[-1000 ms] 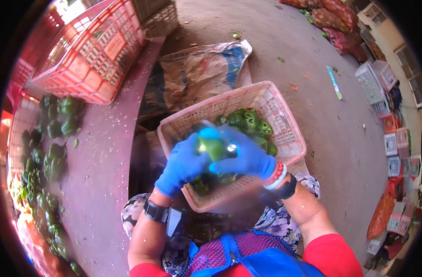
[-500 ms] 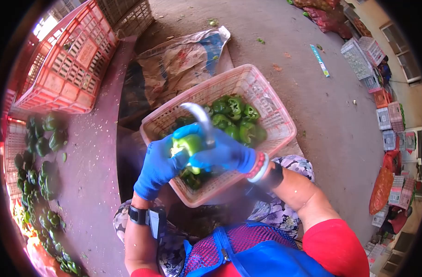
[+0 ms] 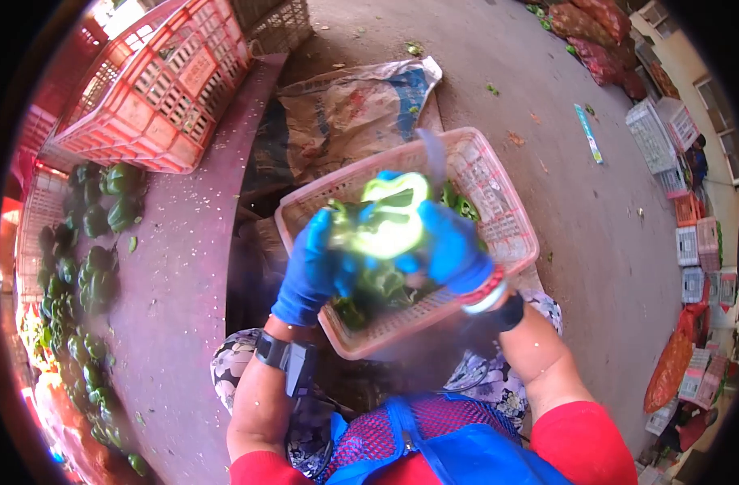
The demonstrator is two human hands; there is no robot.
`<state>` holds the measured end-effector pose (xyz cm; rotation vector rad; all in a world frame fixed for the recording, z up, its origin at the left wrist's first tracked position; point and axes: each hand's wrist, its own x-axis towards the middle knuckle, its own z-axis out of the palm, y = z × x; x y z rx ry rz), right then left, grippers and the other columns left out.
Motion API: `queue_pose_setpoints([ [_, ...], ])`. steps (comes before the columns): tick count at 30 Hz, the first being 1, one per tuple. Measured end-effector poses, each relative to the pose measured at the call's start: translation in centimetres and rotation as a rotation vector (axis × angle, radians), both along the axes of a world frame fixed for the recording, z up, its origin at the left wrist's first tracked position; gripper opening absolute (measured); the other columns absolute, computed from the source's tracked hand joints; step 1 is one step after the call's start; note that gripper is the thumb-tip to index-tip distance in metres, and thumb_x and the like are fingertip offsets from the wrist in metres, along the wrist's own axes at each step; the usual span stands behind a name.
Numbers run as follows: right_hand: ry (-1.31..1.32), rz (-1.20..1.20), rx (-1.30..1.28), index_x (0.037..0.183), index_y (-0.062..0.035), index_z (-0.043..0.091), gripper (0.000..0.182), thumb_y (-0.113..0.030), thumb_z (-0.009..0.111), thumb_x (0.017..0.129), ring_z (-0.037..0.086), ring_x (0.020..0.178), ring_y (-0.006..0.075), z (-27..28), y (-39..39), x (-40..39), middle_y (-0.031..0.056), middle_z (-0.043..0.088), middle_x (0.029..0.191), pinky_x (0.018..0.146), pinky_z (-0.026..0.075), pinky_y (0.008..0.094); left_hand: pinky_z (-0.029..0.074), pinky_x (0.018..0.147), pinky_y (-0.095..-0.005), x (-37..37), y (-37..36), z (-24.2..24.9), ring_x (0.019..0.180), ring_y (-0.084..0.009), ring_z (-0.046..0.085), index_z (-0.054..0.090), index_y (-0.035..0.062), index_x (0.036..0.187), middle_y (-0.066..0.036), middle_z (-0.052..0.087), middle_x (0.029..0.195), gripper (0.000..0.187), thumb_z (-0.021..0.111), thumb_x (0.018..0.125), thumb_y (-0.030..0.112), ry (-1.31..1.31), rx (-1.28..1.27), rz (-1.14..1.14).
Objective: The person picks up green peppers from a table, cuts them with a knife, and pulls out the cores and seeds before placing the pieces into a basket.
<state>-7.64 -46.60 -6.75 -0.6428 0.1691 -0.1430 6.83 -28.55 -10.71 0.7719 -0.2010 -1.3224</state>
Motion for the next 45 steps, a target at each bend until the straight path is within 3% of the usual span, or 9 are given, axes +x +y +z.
queue_pose_setpoints([
  [4, 0.393, 0.073, -0.800, 0.143, -0.0077, 0.051, 0.069, -0.037, 0.078, 0.087, 0.068, 0.087, 0.0139, 3.8, -6.3, -1.7, 0.0080, 0.067, 0.118, 0.068, 0.055, 0.0282, 0.043, 0.041, -0.0391, -0.2, -0.8, 0.4, 0.039, -0.0304, 0.047, 0.065, 0.0000, 0.106, -0.017, 0.057, 0.056, 0.064, 0.037, 0.103, 0.057, 0.202, -0.213, 0.100],
  [6, 0.545, -0.052, -2.114, 0.146, -0.0070, 0.048, 0.071, -0.036, 0.079, 0.088, 0.068, 0.090, 0.0133, 0.7, -8.5, -3.2, 0.0078, 0.064, 0.121, 0.071, 0.056, 0.0284, 0.044, 0.044, -0.0413, 0.2, -0.4, 1.7, 0.040, -0.0321, 0.047, 0.065, -0.0008, 0.107, -0.019, 0.057, 0.056, 0.065, 0.033, 0.103, 0.056, 0.255, -0.252, 0.115],
  [9, 0.514, -0.329, -2.102, 0.137, -0.0062, 0.057, 0.057, -0.032, 0.077, 0.090, 0.067, 0.081, 0.0111, -3.8, -9.0, -2.6, 0.0053, 0.067, 0.109, 0.066, 0.054, 0.0259, 0.046, 0.049, -0.0435, -0.3, 0.3, 3.4, 0.045, -0.0352, 0.053, 0.063, -0.0041, 0.117, -0.022, 0.060, 0.063, 0.067, 0.034, 0.100, 0.053, 0.249, -0.255, 0.081],
  [13, 0.450, 0.004, -0.780, 0.110, -0.0063, 0.073, 0.032, -0.030, 0.079, 0.090, 0.060, 0.062, 0.0070, 2.3, -3.3, 1.0, -0.0013, 0.067, 0.081, 0.055, 0.049, 0.0231, 0.052, 0.062, -0.0444, -1.2, 1.3, 4.0, 0.064, -0.0352, 0.060, 0.051, -0.0058, 0.140, -0.024, 0.065, 0.085, 0.066, 0.050, 0.095, 0.041, -0.259, -0.086, 0.078],
  [19, -0.221, -0.269, -1.316, 0.108, -0.0052, 0.070, 0.033, -0.029, 0.081, 0.088, 0.067, 0.077, 0.0197, 1.8, 2.8, 1.8, 0.0076, 0.070, 0.090, 0.069, 0.055, 0.0352, 0.052, 0.097, -0.0336, -1.7, 1.3, 0.4, 0.115, -0.0206, 0.064, 0.059, 0.0024, 0.135, -0.012, 0.067, 0.126, 0.051, 0.076, 0.089, 0.014, -0.606, 0.104, 0.220],
  [26, 0.001, -0.085, -1.119, 0.115, -0.0038, 0.066, 0.036, -0.023, 0.078, 0.087, 0.070, 0.092, 0.0374, 2.8, 4.3, 2.3, 0.0171, 0.071, 0.103, 0.080, 0.055, 0.0421, 0.038, 0.034, -0.0281, -2.6, 0.7, 0.0, 0.037, -0.0154, 0.044, 0.057, -0.0002, 0.132, -0.016, 0.069, 0.088, 0.057, 0.042, 0.104, 0.047, -0.430, 0.162, 0.242],
  [38, 0.180, -0.340, -1.889, 0.114, -0.0041, 0.069, 0.035, -0.010, 0.074, 0.081, 0.065, 0.081, 0.0391, 1.4, -2.7, 1.1, 0.0165, 0.066, 0.090, 0.076, 0.054, 0.0454, 0.051, 0.053, -0.0255, -1.1, 1.4, 4.9, 0.062, -0.0105, 0.059, 0.050, 0.0044, 0.138, -0.002, 0.062, 0.090, 0.056, 0.066, 0.098, 0.039, -0.704, 0.164, 0.067],
  [42, 0.462, -0.081, -0.884, 0.113, -0.0068, 0.074, 0.028, -0.016, 0.078, 0.086, 0.069, 0.081, 0.0272, 3.9, -0.7, 0.5, 0.0118, 0.071, 0.091, 0.073, 0.055, 0.0364, 0.050, 0.066, -0.0217, -1.8, 0.8, 4.2, 0.078, -0.0060, 0.057, 0.052, 0.0073, 0.133, 0.001, 0.060, 0.098, 0.055, 0.081, 0.088, 0.022, -0.801, 0.126, 0.043],
  [45, 0.170, -0.094, -1.221, 0.107, -0.0051, 0.073, 0.027, -0.021, 0.079, 0.087, 0.069, 0.081, 0.0237, 3.0, 0.7, 0.7, 0.0105, 0.071, 0.093, 0.073, 0.054, 0.0351, 0.050, 0.073, -0.0232, -1.9, 0.2, 2.8, 0.084, -0.0054, 0.056, 0.057, 0.0063, 0.124, 0.004, 0.061, 0.102, 0.048, 0.083, 0.087, 0.018, -0.878, 0.187, 0.022],
])
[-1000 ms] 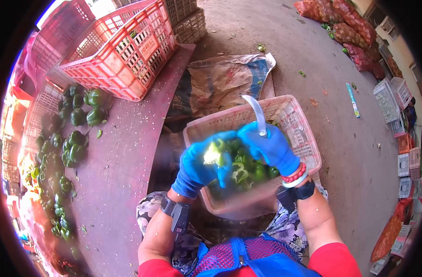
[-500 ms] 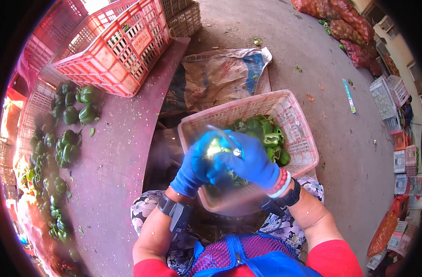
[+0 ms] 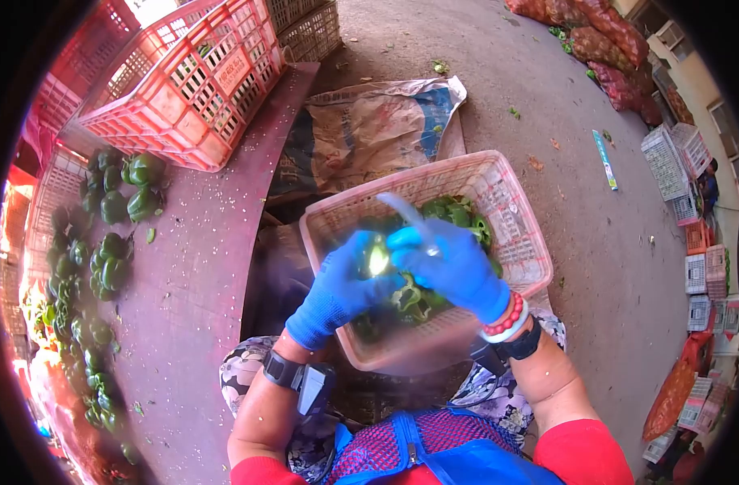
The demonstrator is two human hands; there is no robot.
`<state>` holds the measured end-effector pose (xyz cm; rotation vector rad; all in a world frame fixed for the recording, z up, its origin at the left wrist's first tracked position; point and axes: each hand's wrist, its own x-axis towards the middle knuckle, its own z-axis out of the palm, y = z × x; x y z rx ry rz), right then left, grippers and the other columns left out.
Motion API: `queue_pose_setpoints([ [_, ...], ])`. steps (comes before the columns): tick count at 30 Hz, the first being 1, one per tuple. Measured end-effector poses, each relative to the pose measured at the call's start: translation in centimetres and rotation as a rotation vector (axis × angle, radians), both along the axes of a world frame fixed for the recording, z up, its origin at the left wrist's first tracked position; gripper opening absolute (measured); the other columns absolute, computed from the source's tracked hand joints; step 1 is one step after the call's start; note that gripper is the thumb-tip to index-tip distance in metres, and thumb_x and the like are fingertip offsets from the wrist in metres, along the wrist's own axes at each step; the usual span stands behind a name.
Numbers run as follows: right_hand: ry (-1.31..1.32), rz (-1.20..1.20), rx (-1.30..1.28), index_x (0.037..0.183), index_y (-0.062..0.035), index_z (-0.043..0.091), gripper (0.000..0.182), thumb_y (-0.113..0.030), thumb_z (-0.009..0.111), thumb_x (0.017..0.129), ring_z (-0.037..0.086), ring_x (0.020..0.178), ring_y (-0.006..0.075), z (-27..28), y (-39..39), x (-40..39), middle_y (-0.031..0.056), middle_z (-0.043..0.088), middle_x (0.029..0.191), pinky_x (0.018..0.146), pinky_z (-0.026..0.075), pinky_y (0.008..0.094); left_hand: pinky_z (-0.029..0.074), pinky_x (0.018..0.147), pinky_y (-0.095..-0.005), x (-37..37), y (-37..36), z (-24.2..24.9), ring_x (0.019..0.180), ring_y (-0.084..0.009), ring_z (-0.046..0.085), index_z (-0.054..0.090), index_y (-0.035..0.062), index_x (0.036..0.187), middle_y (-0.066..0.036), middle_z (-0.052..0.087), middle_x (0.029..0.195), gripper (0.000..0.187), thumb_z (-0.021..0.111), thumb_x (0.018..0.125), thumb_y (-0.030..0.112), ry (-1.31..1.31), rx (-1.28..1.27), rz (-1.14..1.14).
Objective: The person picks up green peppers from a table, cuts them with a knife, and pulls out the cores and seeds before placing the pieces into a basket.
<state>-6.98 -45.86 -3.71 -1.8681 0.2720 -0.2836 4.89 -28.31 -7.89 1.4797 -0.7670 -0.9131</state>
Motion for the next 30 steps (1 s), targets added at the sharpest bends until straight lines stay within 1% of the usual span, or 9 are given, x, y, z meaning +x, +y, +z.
queue_pose_setpoints([
  [1, -0.113, 0.047, -0.078, 0.106, -0.0046, 0.073, 0.027, -0.022, 0.080, 0.087, 0.069, 0.082, 0.0243, -0.7, 0.3, 0.1, 0.0108, 0.071, 0.094, 0.074, 0.054, 0.0358, 0.051, 0.073, -0.0240, -0.1, 0.0, -0.5, 0.085, -0.0055, 0.056, 0.058, 0.0061, 0.123, 0.004, 0.061, 0.102, 0.046, 0.083, 0.087, 0.018, -0.034, 0.023, -0.001],
  [5, -0.006, 0.048, -0.088, 0.104, -0.0029, 0.069, 0.035, -0.027, 0.083, 0.083, 0.068, 0.086, 0.0270, -2.8, 1.2, 0.3, 0.0132, 0.069, 0.096, 0.079, 0.054, 0.0383, 0.055, 0.075, -0.0389, -0.9, -0.1, -0.2, 0.081, -0.0315, 0.069, 0.059, 0.0021, 0.114, -0.016, 0.069, 0.090, 0.039, 0.079, 0.087, 0.021, -0.454, 0.233, -0.005],
  [8, 0.037, 0.030, -0.019, 0.101, -0.0023, 0.067, 0.033, -0.024, 0.082, 0.082, 0.068, 0.084, 0.0270, -2.8, 1.9, 0.2, 0.0135, 0.068, 0.094, 0.077, 0.054, 0.0384, 0.055, 0.076, -0.0456, -1.3, -0.3, -0.1, 0.091, -0.0456, 0.067, 0.060, 0.0025, 0.108, -0.026, 0.068, 0.095, 0.033, 0.075, 0.085, 0.020, -0.608, 0.298, 0.000],
  [11, 0.142, -0.030, 0.072, 0.097, -0.0027, 0.064, 0.029, -0.022, 0.081, 0.082, 0.068, 0.081, 0.0267, -3.6, 2.3, 0.3, 0.0135, 0.068, 0.092, 0.074, 0.054, 0.0384, 0.054, 0.075, -0.0487, -2.0, -0.3, -1.3, 0.094, -0.0471, 0.065, 0.061, 0.0031, 0.105, -0.024, 0.069, 0.098, 0.028, 0.073, 0.084, 0.018, -0.596, 0.275, 0.037],
  [17, -0.258, 0.135, -0.545, 0.095, -0.0067, 0.066, 0.016, -0.013, 0.076, 0.084, 0.067, 0.078, 0.0298, -1.9, 3.2, 0.7, 0.0115, 0.067, 0.087, 0.071, 0.054, 0.0395, 0.053, 0.070, -0.0404, -2.2, 0.6, -1.8, 0.075, -0.0356, 0.068, 0.066, 0.0027, 0.102, -0.017, 0.068, 0.082, 0.024, 0.068, 0.089, 0.023, -0.479, 0.128, 0.061],
  [19, -0.430, 0.058, -0.515, 0.096, -0.0074, 0.067, 0.013, -0.009, 0.074, 0.085, 0.066, 0.079, 0.0317, -1.6, 2.4, 0.9, 0.0110, 0.066, 0.088, 0.073, 0.054, 0.0405, 0.052, 0.064, -0.0376, -1.9, 0.4, -0.3, 0.066, -0.0280, 0.066, 0.065, 0.0018, 0.100, -0.013, 0.066, 0.075, 0.025, 0.068, 0.090, 0.024, -0.477, 0.105, 0.092],
  [20, -0.517, 0.015, -0.500, 0.097, -0.0078, 0.067, 0.013, -0.007, 0.072, 0.085, 0.066, 0.080, 0.0327, -1.4, 1.9, 0.9, 0.0108, 0.066, 0.088, 0.074, 0.054, 0.0409, 0.049, 0.056, -0.0311, -1.4, 0.2, 1.0, 0.059, -0.0144, 0.060, 0.063, 0.0017, 0.101, -0.004, 0.063, 0.073, 0.024, 0.068, 0.093, 0.024, -0.253, 0.256, 0.143],
  [22, -0.294, -0.174, -0.495, 0.105, -0.0073, 0.071, 0.019, -0.005, 0.071, 0.086, 0.067, 0.088, 0.0325, -0.3, 0.7, 0.4, 0.0114, 0.067, 0.091, 0.079, 0.055, 0.0411, 0.046, 0.052, -0.0235, -0.3, 0.8, 1.8, 0.058, -0.0052, 0.054, 0.060, 0.0051, 0.107, 0.003, 0.059, 0.075, 0.022, 0.069, 0.096, 0.022, -0.083, 0.100, 0.116],
  [30, -0.096, 0.082, -0.183, 0.105, -0.0057, 0.072, 0.019, -0.017, 0.076, 0.090, 0.070, 0.085, 0.0311, -0.5, 0.9, -0.2, 0.0142, 0.071, 0.094, 0.075, 0.054, 0.0372, 0.046, 0.055, -0.0227, -0.6, 1.0, 1.6, 0.063, -0.0059, 0.057, 0.051, 0.0090, 0.116, 0.001, 0.059, 0.085, 0.031, 0.072, 0.097, 0.023, 0.167, 0.103, -0.047],
])
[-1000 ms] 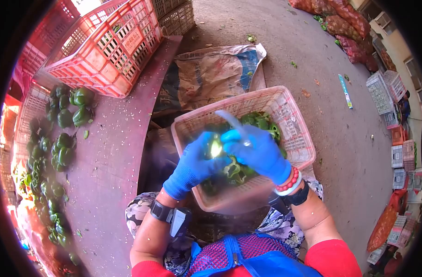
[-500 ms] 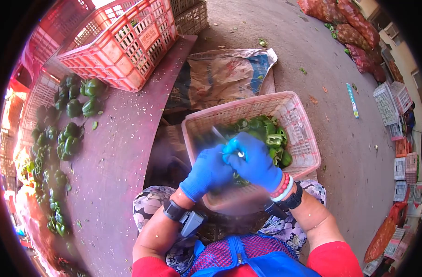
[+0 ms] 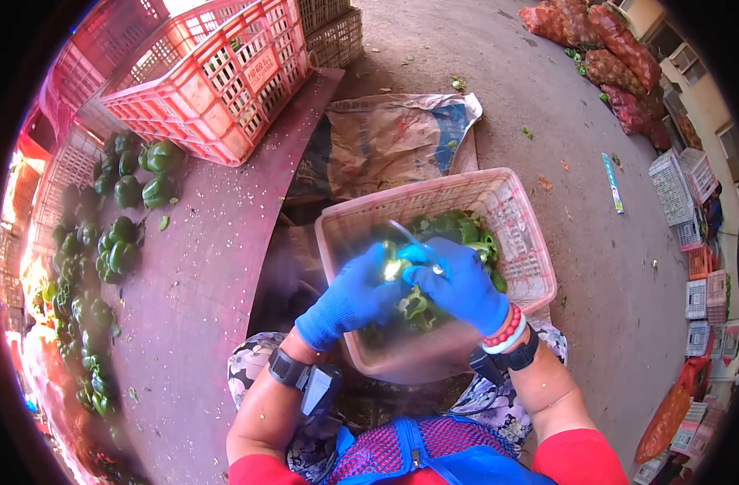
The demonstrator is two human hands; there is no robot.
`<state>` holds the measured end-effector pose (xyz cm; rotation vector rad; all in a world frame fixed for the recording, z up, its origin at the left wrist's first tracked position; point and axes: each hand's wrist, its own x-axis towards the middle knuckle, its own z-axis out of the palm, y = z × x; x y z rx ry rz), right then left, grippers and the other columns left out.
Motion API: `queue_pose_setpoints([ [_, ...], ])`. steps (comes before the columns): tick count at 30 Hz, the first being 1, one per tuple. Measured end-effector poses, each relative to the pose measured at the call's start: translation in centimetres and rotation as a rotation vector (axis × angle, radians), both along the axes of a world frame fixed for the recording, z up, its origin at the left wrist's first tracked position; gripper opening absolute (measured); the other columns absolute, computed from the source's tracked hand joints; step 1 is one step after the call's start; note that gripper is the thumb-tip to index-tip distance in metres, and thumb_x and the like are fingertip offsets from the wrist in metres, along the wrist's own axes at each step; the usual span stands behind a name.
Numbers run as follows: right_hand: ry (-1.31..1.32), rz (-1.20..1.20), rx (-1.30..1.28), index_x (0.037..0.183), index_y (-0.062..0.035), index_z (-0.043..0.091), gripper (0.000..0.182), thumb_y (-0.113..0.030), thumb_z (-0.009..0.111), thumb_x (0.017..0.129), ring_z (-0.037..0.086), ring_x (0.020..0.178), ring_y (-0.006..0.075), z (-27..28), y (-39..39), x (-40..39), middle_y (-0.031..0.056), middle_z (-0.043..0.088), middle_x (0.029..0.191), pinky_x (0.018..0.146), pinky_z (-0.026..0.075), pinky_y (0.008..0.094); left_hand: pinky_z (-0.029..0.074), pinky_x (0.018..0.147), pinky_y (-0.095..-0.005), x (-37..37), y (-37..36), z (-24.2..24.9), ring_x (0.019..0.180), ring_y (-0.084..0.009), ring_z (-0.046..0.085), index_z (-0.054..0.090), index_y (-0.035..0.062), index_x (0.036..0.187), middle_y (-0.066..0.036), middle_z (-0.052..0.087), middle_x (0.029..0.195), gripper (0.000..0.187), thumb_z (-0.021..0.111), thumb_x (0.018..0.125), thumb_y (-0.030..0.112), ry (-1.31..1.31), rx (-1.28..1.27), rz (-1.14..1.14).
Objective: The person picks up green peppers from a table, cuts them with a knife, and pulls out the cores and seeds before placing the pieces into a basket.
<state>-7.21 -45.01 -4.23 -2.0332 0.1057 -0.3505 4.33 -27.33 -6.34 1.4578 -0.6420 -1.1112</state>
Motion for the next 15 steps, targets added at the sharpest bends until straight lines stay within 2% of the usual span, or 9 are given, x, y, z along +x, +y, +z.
queue_pose_setpoints([
  [2, 0.023, 0.031, 0.021, 0.104, -0.0052, 0.072, 0.020, -0.021, 0.075, 0.091, 0.069, 0.081, 0.0284, -1.5, -0.3, 0.2, 0.0130, 0.071, 0.093, 0.073, 0.054, 0.0368, 0.045, 0.055, -0.0219, -0.3, 0.0, 0.2, 0.064, -0.0044, 0.056, 0.052, 0.0095, 0.115, 0.002, 0.058, 0.084, 0.029, 0.071, 0.098, 0.023, -0.142, -0.017, -0.006],
  [5, 0.129, 0.170, 0.204, 0.130, -0.0042, 0.063, 0.041, -0.024, 0.071, 0.095, 0.065, 0.079, 0.0132, -1.5, -0.6, 0.4, 0.0054, 0.069, 0.090, 0.072, 0.053, 0.0305, 0.046, 0.055, -0.0275, -0.3, 0.5, 1.1, 0.062, -0.0119, 0.059, 0.052, 0.0086, 0.112, -0.001, 0.060, 0.081, 0.028, 0.071, 0.096, 0.021, -0.193, -0.044, -0.044],
  [7, 0.288, 0.149, 0.493, 0.115, -0.0040, 0.068, 0.028, -0.022, 0.071, 0.094, 0.065, 0.077, 0.0189, -2.0, -0.4, 0.0, 0.0081, 0.068, 0.088, 0.071, 0.053, 0.0342, 0.048, 0.056, -0.0345, -0.6, 1.2, 0.8, 0.062, -0.0232, 0.062, 0.053, 0.0074, 0.111, -0.007, 0.062, 0.079, 0.029, 0.072, 0.094, 0.020, -0.385, -0.096, -0.024],
  [9, 0.320, 0.133, 0.474, 0.110, -0.0037, 0.069, 0.023, -0.021, 0.070, 0.094, 0.065, 0.075, 0.0216, -2.2, 0.3, 0.2, 0.0094, 0.068, 0.086, 0.070, 0.053, 0.0362, 0.050, 0.059, -0.0425, -1.0, 1.0, -1.3, 0.064, -0.0373, 0.064, 0.054, 0.0061, 0.110, -0.015, 0.064, 0.078, 0.031, 0.073, 0.090, 0.020, -0.824, -0.158, 0.065],
  [11, 0.199, 0.107, 0.172, 0.113, -0.0032, 0.068, 0.026, -0.019, 0.070, 0.093, 0.064, 0.073, 0.0213, -2.0, 1.7, 0.7, 0.0095, 0.067, 0.085, 0.069, 0.053, 0.0365, 0.051, 0.065, -0.0507, -2.2, 1.6, -3.3, 0.076, -0.0521, 0.061, 0.055, 0.0050, 0.110, -0.025, 0.063, 0.082, 0.034, 0.073, 0.087, 0.022, -0.847, 0.022, 0.159],
  [13, 0.083, 0.125, 0.060, 0.110, -0.0031, 0.066, 0.023, -0.016, 0.069, 0.092, 0.065, 0.074, 0.0261, -2.3, 2.7, 0.7, 0.0121, 0.066, 0.084, 0.066, 0.052, 0.0388, 0.052, 0.061, -0.0457, -3.0, 1.8, -4.2, 0.068, -0.0398, 0.066, 0.057, 0.0044, 0.106, -0.019, 0.064, 0.075, 0.031, 0.071, 0.089, 0.025, -0.740, 0.151, 0.216],
  [15, -0.042, 0.159, -0.102, 0.104, -0.0033, 0.064, 0.018, -0.015, 0.068, 0.091, 0.065, 0.074, 0.0311, -2.1, 3.1, 0.1, 0.0143, 0.065, 0.084, 0.065, 0.051, 0.0409, 0.051, 0.052, -0.0391, -3.1, 2.4, -0.4, 0.056, -0.0236, 0.064, 0.058, 0.0038, 0.101, -0.010, 0.063, 0.070, 0.027, 0.070, 0.090, 0.025, -0.255, 0.195, 0.151],
])
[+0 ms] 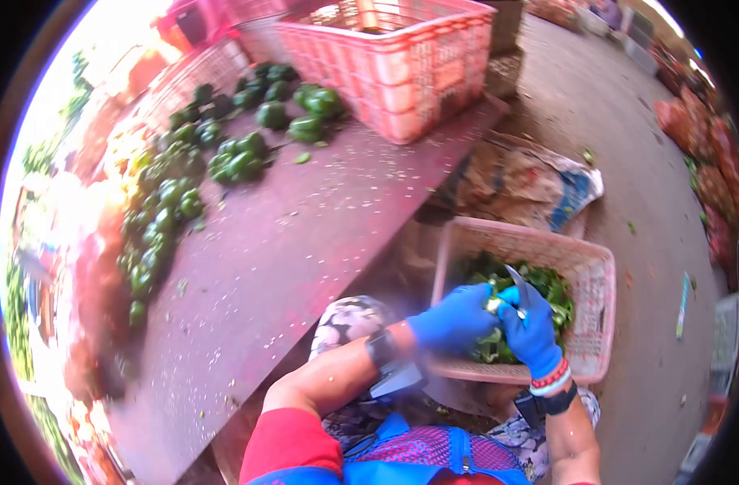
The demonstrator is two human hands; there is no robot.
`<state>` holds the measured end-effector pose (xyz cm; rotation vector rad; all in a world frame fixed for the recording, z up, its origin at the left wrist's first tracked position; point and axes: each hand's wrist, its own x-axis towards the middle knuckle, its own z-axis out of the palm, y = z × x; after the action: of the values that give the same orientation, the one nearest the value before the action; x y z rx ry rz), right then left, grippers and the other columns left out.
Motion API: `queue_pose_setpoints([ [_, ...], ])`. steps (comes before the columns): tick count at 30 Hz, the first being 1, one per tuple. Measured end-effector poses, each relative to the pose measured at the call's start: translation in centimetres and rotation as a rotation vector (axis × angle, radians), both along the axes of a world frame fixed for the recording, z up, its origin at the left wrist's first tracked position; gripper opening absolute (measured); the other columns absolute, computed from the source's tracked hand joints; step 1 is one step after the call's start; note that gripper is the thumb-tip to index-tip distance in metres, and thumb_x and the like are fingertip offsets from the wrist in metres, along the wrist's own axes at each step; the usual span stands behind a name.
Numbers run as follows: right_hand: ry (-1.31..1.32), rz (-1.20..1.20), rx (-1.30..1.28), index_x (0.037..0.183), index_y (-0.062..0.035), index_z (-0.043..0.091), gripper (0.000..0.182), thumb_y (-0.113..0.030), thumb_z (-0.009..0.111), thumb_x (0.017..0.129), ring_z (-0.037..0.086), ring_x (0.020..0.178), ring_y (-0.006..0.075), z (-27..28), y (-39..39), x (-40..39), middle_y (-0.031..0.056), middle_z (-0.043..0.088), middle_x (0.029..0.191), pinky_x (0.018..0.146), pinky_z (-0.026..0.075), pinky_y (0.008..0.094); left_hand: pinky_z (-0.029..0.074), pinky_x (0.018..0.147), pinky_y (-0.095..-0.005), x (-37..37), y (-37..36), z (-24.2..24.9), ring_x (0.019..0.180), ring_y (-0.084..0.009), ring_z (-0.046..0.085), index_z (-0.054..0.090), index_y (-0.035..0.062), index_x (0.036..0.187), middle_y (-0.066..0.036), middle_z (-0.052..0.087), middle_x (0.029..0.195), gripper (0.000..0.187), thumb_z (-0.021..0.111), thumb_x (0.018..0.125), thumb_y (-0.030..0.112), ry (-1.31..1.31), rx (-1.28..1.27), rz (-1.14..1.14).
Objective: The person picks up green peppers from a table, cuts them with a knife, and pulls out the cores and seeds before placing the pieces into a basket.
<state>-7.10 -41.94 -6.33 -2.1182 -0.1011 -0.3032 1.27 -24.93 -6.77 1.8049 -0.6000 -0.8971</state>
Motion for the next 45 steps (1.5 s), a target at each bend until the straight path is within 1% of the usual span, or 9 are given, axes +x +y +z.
queue_pose_setpoints([
  [4, -0.166, 0.041, -0.203, 0.092, -0.0046, 0.062, 0.011, -0.015, 0.065, 0.093, 0.063, 0.078, 0.0423, 2.6, 1.1, -0.4, 0.0178, 0.063, 0.088, 0.064, 0.050, 0.0454, 0.044, 0.041, -0.0271, 0.4, 1.8, 2.6, 0.049, -0.0093, 0.054, 0.062, 0.0080, 0.101, 0.001, 0.059, 0.068, 0.015, 0.068, 0.092, 0.020, 0.533, -0.142, -0.107],
  [10, 0.087, -0.085, 0.470, 0.103, -0.0043, 0.067, 0.020, -0.023, 0.068, 0.098, 0.060, 0.060, 0.0133, 1.2, 1.5, -1.2, 0.0029, 0.065, 0.080, 0.054, 0.048, 0.0280, 0.053, 0.081, -0.0380, 2.8, 10.2, 7.6, 0.091, -0.0189, 0.065, 0.062, 0.0046, 0.112, -0.007, 0.070, 0.095, 0.032, 0.074, 0.091, 0.025, -0.227, -0.025, -0.079],
  [14, 0.256, -0.439, 0.665, 0.108, -0.0052, 0.063, 0.020, -0.024, 0.064, 0.101, 0.052, 0.055, 0.0061, -0.9, -4.3, 0.4, -0.0015, 0.060, 0.079, 0.049, 0.044, 0.0218, 0.048, 0.049, -0.0324, 1.4, 28.4, 11.8, 0.056, -0.0127, 0.063, 0.061, 0.0051, 0.096, -0.005, 0.063, 0.069, 0.023, 0.067, 0.091, 0.027, -0.316, 0.572, 0.273],
  [18, 0.472, -0.444, 1.043, 0.107, -0.0061, 0.062, 0.016, -0.018, 0.066, 0.097, 0.055, 0.057, 0.0093, -3.8, -9.5, 0.1, -0.0009, 0.062, 0.082, 0.051, 0.045, 0.0231, 0.054, 0.073, -0.0405, -5.2, 43.5, 8.9, 0.074, -0.0273, 0.071, 0.076, 0.0031, 0.090, -0.013, 0.074, 0.080, 0.056, 0.080, 0.074, 0.057, 0.403, 1.274, -0.137],
  [20, 0.529, -0.374, 1.150, 0.109, -0.0057, 0.063, 0.018, -0.018, 0.066, 0.096, 0.058, 0.061, 0.0110, -4.1, -10.8, 0.3, 0.0010, 0.063, 0.086, 0.054, 0.048, 0.0231, 0.055, 0.073, -0.0408, -3.9, 44.0, 9.4, 0.070, -0.0286, 0.071, 0.076, 0.0027, 0.087, -0.015, 0.074, 0.079, 0.054, 0.078, 0.076, 0.056, 0.207, 1.422, -0.032],
  [25, 0.368, -0.547, 1.531, 0.132, -0.0078, 0.057, 0.043, -0.038, 0.061, 0.102, 0.060, 0.064, 0.0079, -1.6, -6.0, 2.5, 0.0052, 0.066, 0.095, 0.056, 0.052, 0.0221, 0.057, 0.080, -0.0479, 11.5, 39.2, 6.3, 0.077, -0.0389, 0.073, 0.065, -0.0034, 0.113, -0.027, 0.071, 0.087, 0.057, 0.065, 0.084, 0.045, -0.214, 0.853, 0.802],
  [29, 0.664, -0.439, 1.492, 0.130, -0.0122, 0.058, 0.041, -0.042, 0.061, 0.101, 0.054, 0.057, 0.0058, -4.9, -6.5, 2.3, 0.0021, 0.065, 0.089, 0.049, 0.047, 0.0225, 0.049, 0.102, -0.0502, 26.5, 37.9, 1.0, 0.120, -0.0491, 0.059, 0.045, -0.0022, 0.139, -0.036, 0.062, 0.124, 0.082, 0.070, 0.079, 0.048, -0.509, 0.863, 0.906],
  [41, 0.793, -0.596, 1.096, 0.121, -0.0101, 0.063, 0.034, -0.038, 0.061, 0.101, 0.056, 0.060, 0.0109, -6.9, -3.6, 3.2, 0.0029, 0.064, 0.087, 0.051, 0.048, 0.0288, 0.054, 0.095, -0.0452, 39.2, 36.8, -6.2, 0.110, -0.0407, 0.065, 0.047, 0.0026, 0.138, -0.024, 0.064, 0.122, 0.090, 0.083, 0.070, 0.050, -0.683, 0.837, 1.385],
  [45, 0.745, -0.483, 1.013, 0.105, -0.0048, 0.067, 0.029, -0.033, 0.064, 0.099, 0.054, 0.054, 0.0115, -6.7, -2.5, 2.8, 0.0026, 0.061, 0.072, 0.050, 0.046, 0.0275, 0.060, 0.078, -0.0414, 34.6, 38.2, -6.1, 0.106, -0.0283, 0.062, 0.052, 0.0106, 0.119, -0.013, 0.059, 0.120, 0.051, 0.080, 0.080, 0.026, -0.129, -0.202, 1.164],
])
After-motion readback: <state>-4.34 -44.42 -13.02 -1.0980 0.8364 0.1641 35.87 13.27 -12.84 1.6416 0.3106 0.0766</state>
